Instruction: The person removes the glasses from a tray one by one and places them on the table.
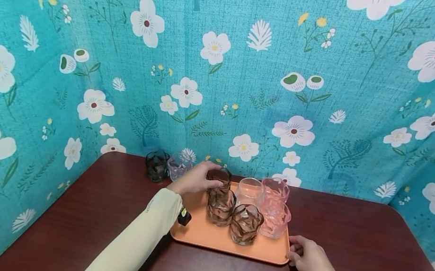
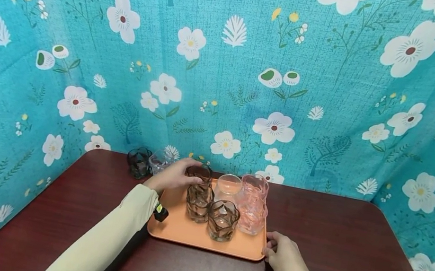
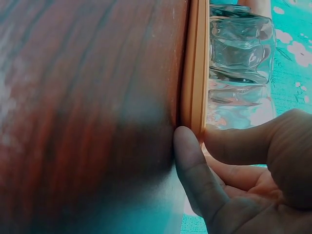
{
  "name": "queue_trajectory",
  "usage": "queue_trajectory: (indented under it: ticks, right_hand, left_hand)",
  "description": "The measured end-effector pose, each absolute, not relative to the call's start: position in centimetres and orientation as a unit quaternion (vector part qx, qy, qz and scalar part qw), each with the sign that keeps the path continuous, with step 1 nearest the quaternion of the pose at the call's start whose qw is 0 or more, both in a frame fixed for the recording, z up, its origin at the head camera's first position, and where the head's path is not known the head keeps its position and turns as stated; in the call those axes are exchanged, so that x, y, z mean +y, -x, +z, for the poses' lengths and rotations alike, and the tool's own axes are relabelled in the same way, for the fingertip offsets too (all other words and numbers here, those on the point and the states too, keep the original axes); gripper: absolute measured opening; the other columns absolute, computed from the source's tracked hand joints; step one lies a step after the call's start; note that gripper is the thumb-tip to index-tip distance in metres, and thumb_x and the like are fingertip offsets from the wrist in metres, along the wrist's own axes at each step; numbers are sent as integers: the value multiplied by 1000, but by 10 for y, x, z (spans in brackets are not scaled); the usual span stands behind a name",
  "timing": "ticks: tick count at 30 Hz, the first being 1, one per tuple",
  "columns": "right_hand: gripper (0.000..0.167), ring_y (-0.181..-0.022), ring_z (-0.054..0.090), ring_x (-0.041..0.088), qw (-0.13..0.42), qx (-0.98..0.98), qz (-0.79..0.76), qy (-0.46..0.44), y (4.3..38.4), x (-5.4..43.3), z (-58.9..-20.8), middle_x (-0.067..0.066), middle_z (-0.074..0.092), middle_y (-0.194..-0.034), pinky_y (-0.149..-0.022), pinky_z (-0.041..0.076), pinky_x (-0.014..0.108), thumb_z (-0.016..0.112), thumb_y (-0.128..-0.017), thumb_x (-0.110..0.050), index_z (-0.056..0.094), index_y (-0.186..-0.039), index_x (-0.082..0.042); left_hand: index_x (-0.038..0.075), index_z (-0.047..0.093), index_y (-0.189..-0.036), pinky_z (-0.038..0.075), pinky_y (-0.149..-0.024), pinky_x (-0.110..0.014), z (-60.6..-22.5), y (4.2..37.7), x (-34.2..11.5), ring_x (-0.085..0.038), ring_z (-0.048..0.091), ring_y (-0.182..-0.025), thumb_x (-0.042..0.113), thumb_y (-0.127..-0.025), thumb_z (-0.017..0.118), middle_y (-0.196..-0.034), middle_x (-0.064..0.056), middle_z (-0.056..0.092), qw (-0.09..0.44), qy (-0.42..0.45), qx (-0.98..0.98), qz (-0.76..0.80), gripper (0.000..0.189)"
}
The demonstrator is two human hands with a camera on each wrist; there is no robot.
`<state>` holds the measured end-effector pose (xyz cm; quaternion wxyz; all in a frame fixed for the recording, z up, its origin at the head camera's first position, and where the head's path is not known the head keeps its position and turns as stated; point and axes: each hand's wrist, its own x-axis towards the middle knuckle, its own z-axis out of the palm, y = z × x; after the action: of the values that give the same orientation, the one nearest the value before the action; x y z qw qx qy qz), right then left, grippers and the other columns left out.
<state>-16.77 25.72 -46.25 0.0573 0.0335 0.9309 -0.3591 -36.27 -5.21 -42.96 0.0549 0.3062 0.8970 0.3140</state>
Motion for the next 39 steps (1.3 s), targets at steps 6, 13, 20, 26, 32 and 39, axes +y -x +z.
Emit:
queue_trajectory:
  ticks: [6,13,20,26,32,39]
  right_hand:
    - [35,-70,58,14,48,931,-362,-30,167,257,-463,4,59,-82,-56,50,28,64,-85,4,56,-118,12]
    - [35,-69,58,14,47,932,-357,-34,167,257,-462,5,59,-81,-55,50,27,65,-84,4,57,-117,11]
    - [36,-69,58,14,54,931,-358,-37,167,256,-461,5,59,-81,-56,51,28,65,-84,4,56,-118,11]
    - [35,-69,58,14,55,930,-363,-35,166,255,-460,5,59,-81,-56,50,28,64,-84,5,56,-118,12]
    - [36,-68,58,14,54,929,-363,-38,167,255,-461,5,59,-81,-55,50,28,64,-84,5,56,-118,12]
    - [36,-67,58,14,51,930,-363,-30,168,256,-464,5,58,-81,-54,50,28,64,-84,6,55,-118,13]
  left_hand:
    - [6,46,-139,35,-100,-46,-428,361,-62,-28,38,-130,34,-89,66,-141,-11,42,59,-296,897,322,61]
    - [7,45,-140,38,-98,-46,-430,361,-75,-28,39,-129,33,-86,70,-142,-10,41,59,-300,903,303,66]
    - [6,48,-138,42,-93,-45,-435,356,-82,-27,46,-122,37,-83,71,-134,-9,47,18,-306,906,291,67]
    - [8,49,-137,40,-95,-48,-436,346,-95,-28,42,-126,37,-83,71,-138,-10,44,-19,-279,913,298,65]
    - [8,54,-133,41,-94,-48,-426,336,-116,-27,44,-123,33,-80,74,-133,-10,49,-80,-282,910,294,62]
    - [6,57,-128,45,-89,-45,-412,318,-144,-23,49,-114,33,-77,76,-123,-8,54,-119,-300,908,266,61]
